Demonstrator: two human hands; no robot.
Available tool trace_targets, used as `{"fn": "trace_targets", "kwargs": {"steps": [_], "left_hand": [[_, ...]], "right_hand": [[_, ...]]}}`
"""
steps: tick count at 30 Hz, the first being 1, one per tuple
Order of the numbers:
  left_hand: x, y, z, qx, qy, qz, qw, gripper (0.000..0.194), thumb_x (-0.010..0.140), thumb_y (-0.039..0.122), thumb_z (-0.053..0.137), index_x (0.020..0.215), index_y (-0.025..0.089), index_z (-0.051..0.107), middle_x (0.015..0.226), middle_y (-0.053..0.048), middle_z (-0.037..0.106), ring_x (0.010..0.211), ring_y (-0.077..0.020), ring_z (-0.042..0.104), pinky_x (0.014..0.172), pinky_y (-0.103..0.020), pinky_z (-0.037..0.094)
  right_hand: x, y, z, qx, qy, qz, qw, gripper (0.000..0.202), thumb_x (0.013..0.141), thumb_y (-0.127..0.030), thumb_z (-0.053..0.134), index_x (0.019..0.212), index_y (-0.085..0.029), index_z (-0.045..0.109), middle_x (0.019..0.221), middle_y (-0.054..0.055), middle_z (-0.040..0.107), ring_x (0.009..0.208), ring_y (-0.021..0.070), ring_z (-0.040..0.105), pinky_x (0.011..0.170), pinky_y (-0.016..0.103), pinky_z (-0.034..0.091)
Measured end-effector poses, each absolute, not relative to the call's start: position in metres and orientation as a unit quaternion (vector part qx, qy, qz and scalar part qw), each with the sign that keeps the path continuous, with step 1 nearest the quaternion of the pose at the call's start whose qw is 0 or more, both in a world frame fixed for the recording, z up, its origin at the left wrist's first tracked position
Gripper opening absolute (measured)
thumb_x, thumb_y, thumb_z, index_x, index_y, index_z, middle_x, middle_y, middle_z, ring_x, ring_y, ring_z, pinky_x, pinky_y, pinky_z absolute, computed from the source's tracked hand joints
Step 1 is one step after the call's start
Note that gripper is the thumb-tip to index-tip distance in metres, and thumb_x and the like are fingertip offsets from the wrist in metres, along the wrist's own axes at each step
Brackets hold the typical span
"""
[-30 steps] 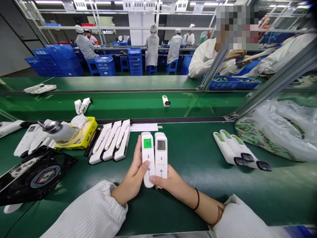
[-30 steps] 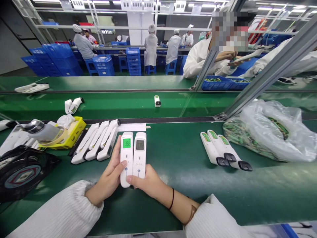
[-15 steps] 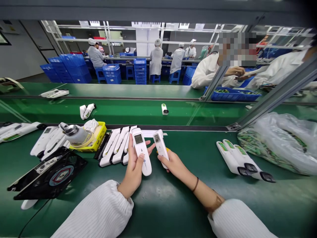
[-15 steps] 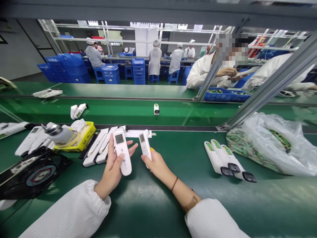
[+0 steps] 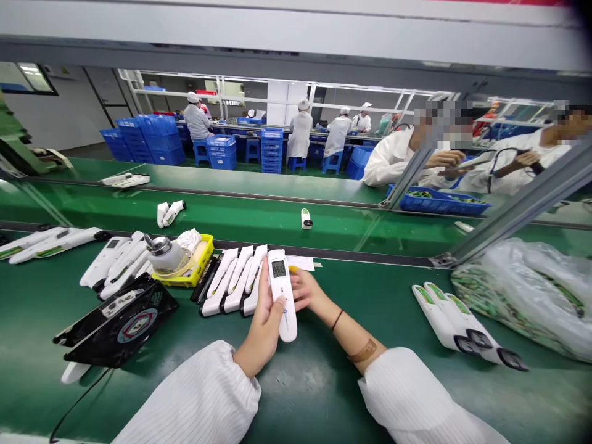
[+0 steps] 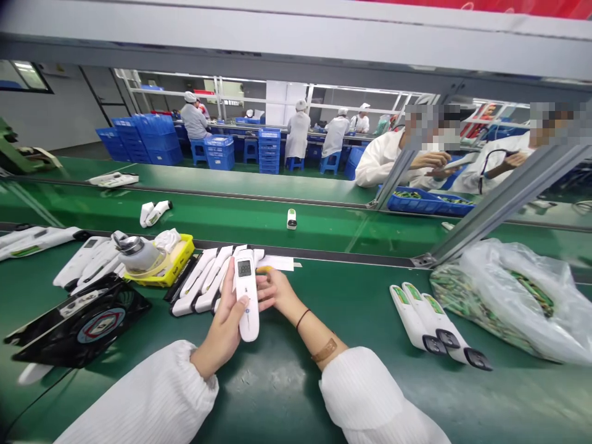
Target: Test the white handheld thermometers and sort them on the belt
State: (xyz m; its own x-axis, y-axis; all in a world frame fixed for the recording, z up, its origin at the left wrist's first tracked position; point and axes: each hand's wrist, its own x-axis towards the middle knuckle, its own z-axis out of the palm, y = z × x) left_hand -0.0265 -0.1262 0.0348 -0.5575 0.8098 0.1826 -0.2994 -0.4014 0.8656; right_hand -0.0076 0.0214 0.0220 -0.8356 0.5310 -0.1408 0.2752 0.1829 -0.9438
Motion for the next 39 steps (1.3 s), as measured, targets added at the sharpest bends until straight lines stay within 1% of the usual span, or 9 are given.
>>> {"fn": "trace_targets", "kwargs": {"steps": [6, 9, 11, 15, 19, 24, 30, 36, 39], "left_hand": [[-0.021, -0.129, 0.045, 0.293, 0.321, 0.785, 0.442, 0.069, 0.094, 0.026, 0.046, 0.147, 0.037, 0.003, 0.123, -0.008, 0.055, 0.106, -0.0250, 0.062, 0.096, -0.044, 0.047], [-0.022, -0.133, 0.050, 0.272, 0.311, 0.745, 0.524, 0.074, 0.093, 0.025, 0.047, 0.147, 0.036, -0.002, 0.125, -0.010, 0.056, 0.102, -0.0263, 0.064, 0.089, -0.042, 0.051], [-0.025, -0.134, 0.053, 0.254, 0.325, 0.706, 0.576, 0.078, 0.092, 0.027, 0.047, 0.147, 0.032, -0.008, 0.117, -0.012, 0.061, 0.093, -0.0274, 0.068, 0.076, -0.039, 0.055], [-0.030, -0.130, 0.052, 0.241, 0.358, 0.663, 0.612, 0.068, 0.093, 0.047, 0.037, 0.147, 0.019, 0.007, 0.115, -0.019, 0.063, 0.085, -0.0290, 0.070, 0.066, -0.037, 0.055], [-0.036, -0.122, 0.041, 0.237, 0.483, 0.688, 0.487, 0.074, 0.091, 0.060, 0.017, 0.136, 0.003, 0.031, 0.098, -0.023, 0.067, 0.076, -0.0247, 0.069, 0.068, -0.036, 0.054], [-0.054, -0.125, 0.035, 0.265, 0.607, 0.698, 0.271, 0.054, 0.092, 0.049, 0.033, 0.132, 0.013, 0.036, 0.098, -0.012, 0.062, 0.082, -0.0191, 0.063, 0.070, -0.031, 0.052], [-0.085, -0.115, 0.044, 0.427, 0.721, 0.536, 0.105, 0.034, 0.089, 0.035, 0.047, 0.120, 0.022, 0.057, 0.125, -0.010, 0.056, 0.122, -0.0262, 0.046, 0.104, -0.043, 0.033], [-0.107, -0.082, 0.035, 0.555, 0.775, 0.298, 0.043, 0.038, 0.080, 0.016, 0.052, 0.117, 0.019, 0.060, 0.130, -0.015, 0.054, 0.124, -0.0327, 0.045, 0.105, -0.051, 0.031], [-0.113, -0.073, 0.037, 0.562, 0.800, 0.212, 0.013, 0.044, 0.077, 0.007, 0.047, 0.120, 0.013, 0.056, 0.124, -0.018, 0.057, 0.125, -0.0337, 0.044, 0.105, -0.051, 0.030]], "right_hand": [[0.043, 0.027, 0.073, -0.094, -0.787, 0.559, 0.242, 0.047, 0.084, -0.022, 0.051, 0.131, -0.022, 0.045, 0.129, 0.009, 0.052, 0.111, 0.0200, 0.053, 0.094, 0.036, 0.045], [0.061, 0.024, 0.095, 0.016, -0.848, 0.502, 0.170, 0.047, 0.086, -0.024, 0.052, 0.133, -0.026, 0.045, 0.145, 0.006, 0.038, 0.130, 0.0222, 0.039, 0.108, 0.041, 0.032], [0.071, 0.025, 0.100, 0.043, -0.880, 0.457, 0.126, 0.043, 0.088, -0.027, 0.052, 0.131, -0.026, 0.049, 0.143, 0.006, 0.040, 0.133, 0.0228, 0.034, 0.110, 0.043, 0.028], [0.084, 0.036, 0.081, -0.008, -0.883, 0.461, 0.093, 0.041, 0.085, -0.035, 0.059, 0.124, -0.023, 0.055, 0.124, 0.007, 0.055, 0.117, 0.0219, 0.049, 0.102, 0.039, 0.038], [0.083, 0.049, 0.040, -0.160, -0.834, 0.514, 0.123, 0.035, 0.085, -0.038, 0.056, 0.112, -0.016, 0.060, 0.100, 0.006, 0.065, 0.092, 0.0190, 0.061, 0.081, 0.032, 0.049], [0.073, 0.049, 0.012, -0.385, -0.764, 0.483, 0.189, 0.032, 0.087, -0.038, 0.046, 0.095, -0.010, 0.060, 0.061, 0.000, 0.055, 0.049, 0.0136, 0.053, 0.048, 0.026, 0.043], [0.060, 0.021, 0.012, -0.376, -0.750, 0.497, 0.221, 0.028, 0.083, -0.031, 0.053, 0.106, -0.016, 0.058, 0.073, 0.000, 0.055, 0.047, 0.0080, 0.049, 0.042, 0.020, 0.039], [0.054, -0.003, 0.012, -0.286, -0.765, 0.560, 0.139, 0.032, 0.081, -0.032, 0.056, 0.108, -0.015, 0.056, 0.094, 0.004, 0.056, 0.042, 0.0035, 0.047, 0.037, 0.019, 0.038], [0.057, -0.005, 0.010, -0.210, -0.818, 0.519, 0.132, 0.012, 0.078, -0.025, 0.060, 0.086, -0.016, 0.062, 0.087, 0.001, 0.060, 0.045, 0.0032, 0.041, 0.044, 0.019, 0.035]]}}
